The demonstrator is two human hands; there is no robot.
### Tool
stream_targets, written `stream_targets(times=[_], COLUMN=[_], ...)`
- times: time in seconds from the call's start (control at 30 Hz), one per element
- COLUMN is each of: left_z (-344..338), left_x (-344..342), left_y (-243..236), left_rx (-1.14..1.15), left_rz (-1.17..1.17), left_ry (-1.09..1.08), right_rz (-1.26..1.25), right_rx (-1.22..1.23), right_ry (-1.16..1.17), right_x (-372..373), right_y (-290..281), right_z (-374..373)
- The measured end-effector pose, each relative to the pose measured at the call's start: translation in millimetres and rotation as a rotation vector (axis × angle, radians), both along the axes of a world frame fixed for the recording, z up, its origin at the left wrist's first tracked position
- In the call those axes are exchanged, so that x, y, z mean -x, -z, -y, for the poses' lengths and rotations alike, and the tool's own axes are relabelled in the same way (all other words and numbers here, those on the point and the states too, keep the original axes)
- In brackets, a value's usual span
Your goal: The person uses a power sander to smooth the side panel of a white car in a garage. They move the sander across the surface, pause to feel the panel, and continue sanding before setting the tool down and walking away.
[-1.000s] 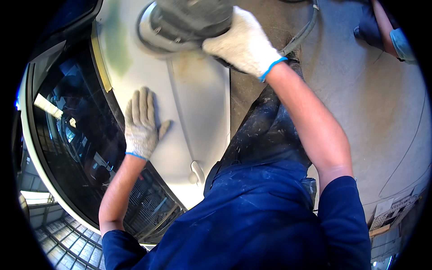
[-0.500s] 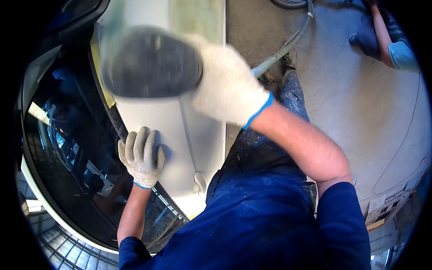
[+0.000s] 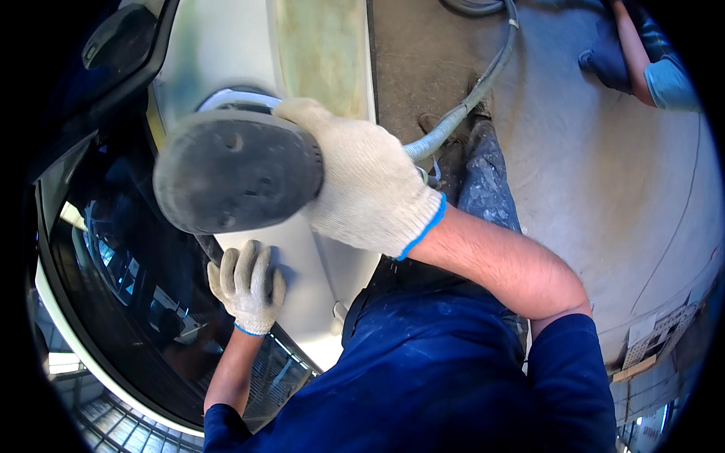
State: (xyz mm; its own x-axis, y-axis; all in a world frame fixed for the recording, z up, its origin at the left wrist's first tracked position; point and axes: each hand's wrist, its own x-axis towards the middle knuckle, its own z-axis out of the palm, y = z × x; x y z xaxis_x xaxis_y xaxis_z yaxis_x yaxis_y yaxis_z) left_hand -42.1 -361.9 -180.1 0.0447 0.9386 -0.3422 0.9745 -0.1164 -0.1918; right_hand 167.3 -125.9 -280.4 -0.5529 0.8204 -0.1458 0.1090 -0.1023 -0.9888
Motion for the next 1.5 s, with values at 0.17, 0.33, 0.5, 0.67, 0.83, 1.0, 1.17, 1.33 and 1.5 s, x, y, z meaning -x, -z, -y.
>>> stream_targets(times=[0.17,0.33,0.5,0.67,0.83,1.0,1.17,1.33,1.5], left_z=[-2,-5,-1,-82,-190,-306,-272,-157,-211], left_x=[-1,-3,7,-2,-17,33,-2,-15,-14], left_y=[0,0,-7,-27,15,93,79,54,64], left_rx=[-0.016,-0.023,-0.162,-0.342,-0.083,-0.315,-0.159,-0.013,-0.032], left_rz=[0.003,0.014,0.248,0.280,-0.036,-0.383,-0.591,-0.442,-0.484], left_ry=[0.003,-0.011,-0.010,-0.045,0.163,0.274,0.206,0.213,0.251], right_rz=[-0.055,-0.027,-0.156,0.019,0.024,0.116,0.170,0.247,0.235], right_rx=[-0.129,-0.409,0.016,0.080,0.137,0.166,0.362,0.483,0.417], right_ry=[0.036,0.036,-0.018,-0.211,-0.157,0.059,0.226,0.318,0.328], right_x=[15,18,-2,-35,-62,-88,-139,-172,-177], right_y=[14,27,10,15,59,89,155,160,160], right_z=[-54,-80,-15,46,66,43,32,25,31])
